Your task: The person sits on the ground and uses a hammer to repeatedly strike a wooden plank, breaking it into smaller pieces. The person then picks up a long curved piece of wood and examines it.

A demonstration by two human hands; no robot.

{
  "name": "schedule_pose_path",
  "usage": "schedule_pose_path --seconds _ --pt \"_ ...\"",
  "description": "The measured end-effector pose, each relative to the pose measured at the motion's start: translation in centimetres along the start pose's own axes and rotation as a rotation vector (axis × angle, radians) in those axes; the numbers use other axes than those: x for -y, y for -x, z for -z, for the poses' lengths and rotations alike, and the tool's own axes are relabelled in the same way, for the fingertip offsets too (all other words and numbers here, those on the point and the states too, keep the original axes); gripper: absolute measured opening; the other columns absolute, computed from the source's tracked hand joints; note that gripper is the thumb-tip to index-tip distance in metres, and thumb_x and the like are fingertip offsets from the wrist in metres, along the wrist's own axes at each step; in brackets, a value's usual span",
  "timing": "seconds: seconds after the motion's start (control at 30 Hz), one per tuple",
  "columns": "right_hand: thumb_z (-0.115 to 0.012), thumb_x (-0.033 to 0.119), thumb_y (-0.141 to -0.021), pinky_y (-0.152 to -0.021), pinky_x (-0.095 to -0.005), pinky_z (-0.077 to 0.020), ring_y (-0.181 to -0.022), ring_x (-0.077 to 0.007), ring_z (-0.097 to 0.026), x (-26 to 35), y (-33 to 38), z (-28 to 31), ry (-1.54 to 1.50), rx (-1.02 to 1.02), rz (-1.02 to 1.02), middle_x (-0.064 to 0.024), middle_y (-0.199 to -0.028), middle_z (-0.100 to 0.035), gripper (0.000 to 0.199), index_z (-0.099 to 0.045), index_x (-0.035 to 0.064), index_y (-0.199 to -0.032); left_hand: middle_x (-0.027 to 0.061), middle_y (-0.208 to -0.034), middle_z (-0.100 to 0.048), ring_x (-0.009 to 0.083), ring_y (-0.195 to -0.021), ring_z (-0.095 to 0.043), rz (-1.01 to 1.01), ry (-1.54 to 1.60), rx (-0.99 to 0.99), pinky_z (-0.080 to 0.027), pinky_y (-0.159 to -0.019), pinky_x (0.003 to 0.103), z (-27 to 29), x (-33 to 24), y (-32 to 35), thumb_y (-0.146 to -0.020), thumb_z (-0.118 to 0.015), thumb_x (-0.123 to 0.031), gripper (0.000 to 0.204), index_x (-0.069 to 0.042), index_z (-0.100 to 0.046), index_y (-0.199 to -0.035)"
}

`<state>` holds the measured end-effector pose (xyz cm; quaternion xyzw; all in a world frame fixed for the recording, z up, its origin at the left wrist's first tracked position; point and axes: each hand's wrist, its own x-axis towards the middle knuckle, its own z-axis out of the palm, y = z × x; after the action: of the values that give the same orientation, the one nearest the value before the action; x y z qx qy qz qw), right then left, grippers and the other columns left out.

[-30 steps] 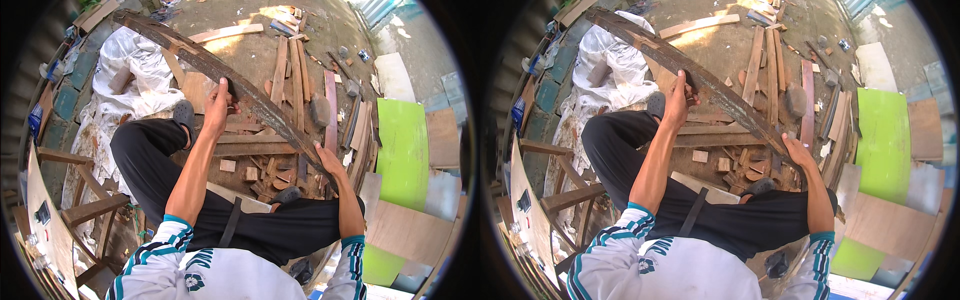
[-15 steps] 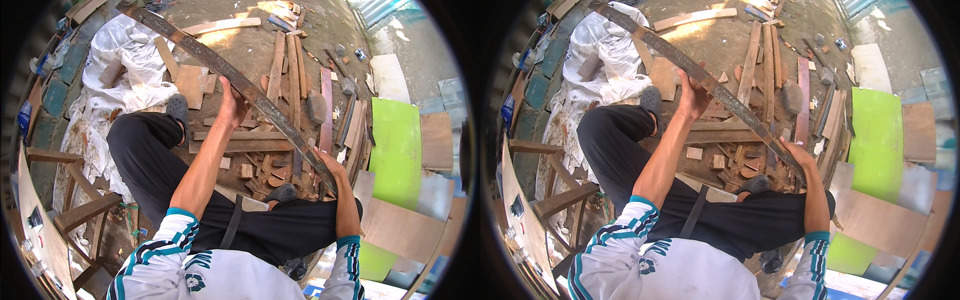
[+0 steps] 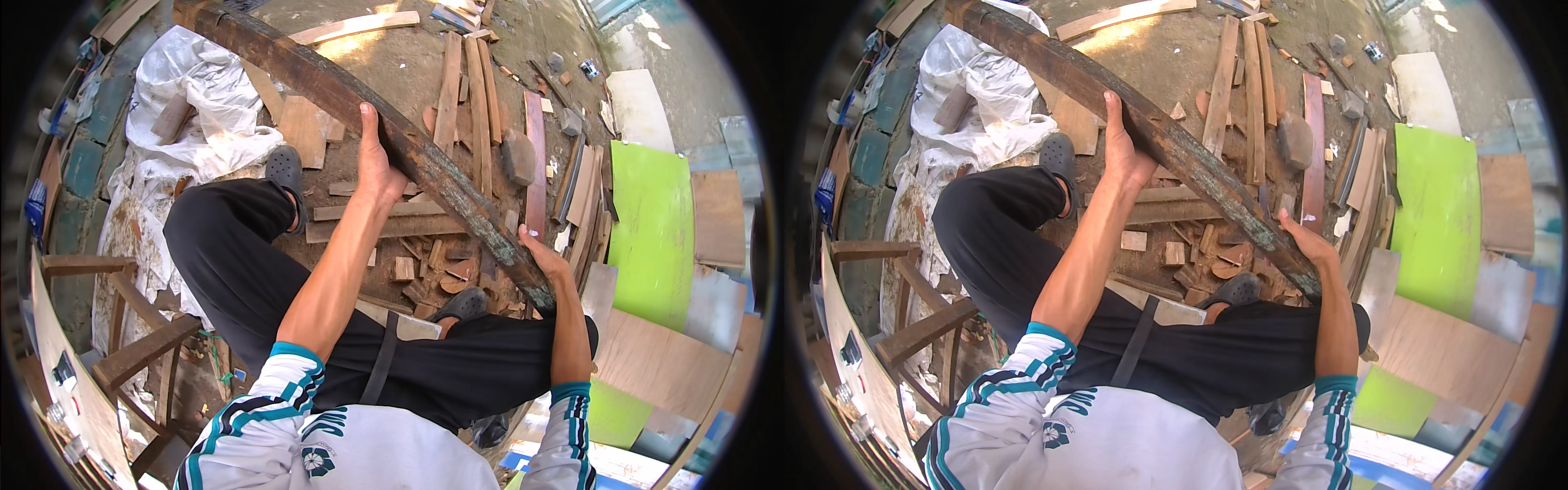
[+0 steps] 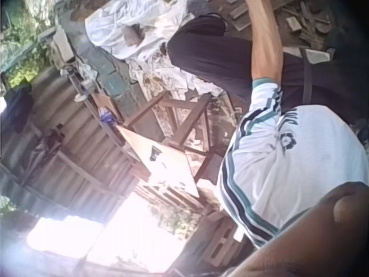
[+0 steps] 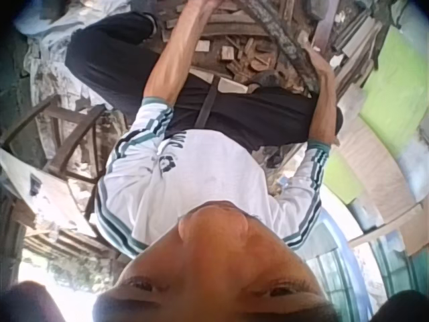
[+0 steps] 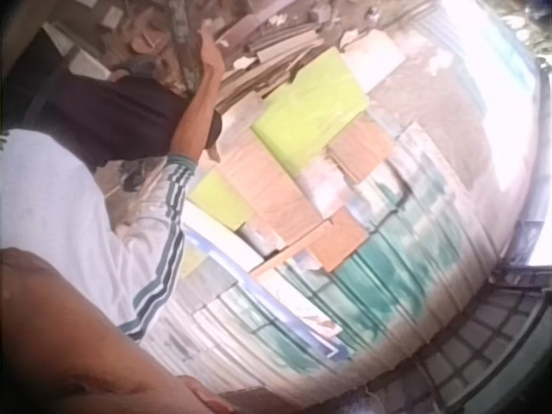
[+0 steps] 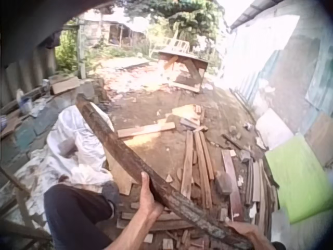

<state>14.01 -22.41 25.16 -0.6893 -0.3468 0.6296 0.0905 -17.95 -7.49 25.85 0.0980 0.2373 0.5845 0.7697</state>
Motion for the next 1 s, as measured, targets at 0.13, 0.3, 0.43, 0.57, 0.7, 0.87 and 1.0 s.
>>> schedule_pose_path --seconds 0.13,0.3,0.43,0.57,0.7,0.87,1.0 --pt "-0.03 0.077 -0.095 -0.093 -0.0343 -0.049 -0.103 -0.0218 -0.064 -0.6 -0.6 0.8 -0.009 0.049 0.055 -0.018 -0.113 -0.069 0.093 -0.064 -0.006 -0.12 0.0146 -0.148 -0.041 0.0326 -0.136 -0.041 0.03 0.036 0.005 -0.031 -0.115 0.054 -0.5 -0.1 0.3 -0.082 -0.063 -0.074 0.098 -0.008 -0.034 -0.149" --pt "-0.029 0.082 -0.091 -0.088 -0.0345 -0.0472 -0.094 -0.0202 -0.06 -3.7 -2.6 2.0 0.247 -0.125 0.227 -0.0154 -0.105 -0.066 0.099 -0.066 -0.0075 -0.108 0.0118 -0.151 -0.04 0.0326 -0.14 -0.036 0.073 -0.001 -0.084 -0.025 -0.116 0.057 -1.2 0.1 0.5 -0.082 -0.067 -0.071 0.094 -0.011 -0.039 -0.148" --pt "-0.029 0.086 -0.089 -0.072 -0.0367 -0.0394 -0.077 -0.0172 -0.044 -3.3 -2.4 2.3 0.411 -0.241 0.216 -0.0052 -0.08 -0.049 0.091 -0.052 -0.0021 -0.08 0.0103 -0.15 -0.042 0.0313 -0.139 -0.037 0.054 0.003 -0.085 -0.025 -0.116 0.057 -1.0 0.1 0.4 -0.08 -0.07 -0.069 0.092 -0.012 -0.042 -0.146" --pt "-0.029 0.085 -0.089 -0.063 -0.0381 -0.0315 -0.07 -0.0149 -0.034 -3.3 -2.2 2.0 0.402 -0.318 0.302 0.0008 -0.07 -0.032 0.084 -0.034 0.0041 -0.071 0.0096 -0.148 -0.044 0.0308 -0.138 -0.038 0.027 0.001 -0.104 -0.024 -0.117 0.057 -1.7 0.0 0.7 -0.079 -0.071 -0.07 0.092 -0.013 -0.043 -0.145" --pt "-0.033 0.081 -0.092 -0.062 -0.0379 -0.0329 -0.069 -0.0154 -0.035 -3.2 -1.7 2.3 0.425 -0.393 0.411 -0.0013 -0.069 -0.033 0.082 -0.039 0.0015 -0.074 0.0076 -0.145 -0.045 0.0298 -0.137 -0.038 -0.069 -0.007 -0.107 -0.024 -0.117 0.055 -1.9 0.0 0.6 -0.077 -0.071 -0.072 0.092 -0.016 -0.044 -0.145" --pt "-0.04 0.076 -0.093 -0.067 -0.0401 -0.0422 -0.068 -0.028 -0.053 -0.1 0.4 0.3 0.495 -0.501 0.561 -0.014 -0.068 -0.051 0.081 -0.059 -0.0024 -0.088 0.0051 -0.146 -0.042 0.0275 -0.137 -0.036 -0.188 -0.022 -0.105 -0.025 -0.117 0.053 -0.9 -0.2 0.1 -0.076 -0.063 -0.081 0.096 -0.02 -0.041 -0.147" --pt "-0.043 0.079 -0.088 -0.076 -0.0448 -0.0474 -0.08 -0.0431 -0.064 0.7 1.3 -0.3 0.589 -0.604 0.609 -0.0209 -0.079 -0.066 0.082 -0.066 0.0011 -0.097 0.0081 -0.135 -0.052 0.0265 -0.126 -0.048 -0.223 -0.034 -0.191 -0.035 -0.109 0.052 -2.7 -1.0 1.1 -0.066 -0.051 -0.096 0.107 -0.019 -0.046 -0.14"
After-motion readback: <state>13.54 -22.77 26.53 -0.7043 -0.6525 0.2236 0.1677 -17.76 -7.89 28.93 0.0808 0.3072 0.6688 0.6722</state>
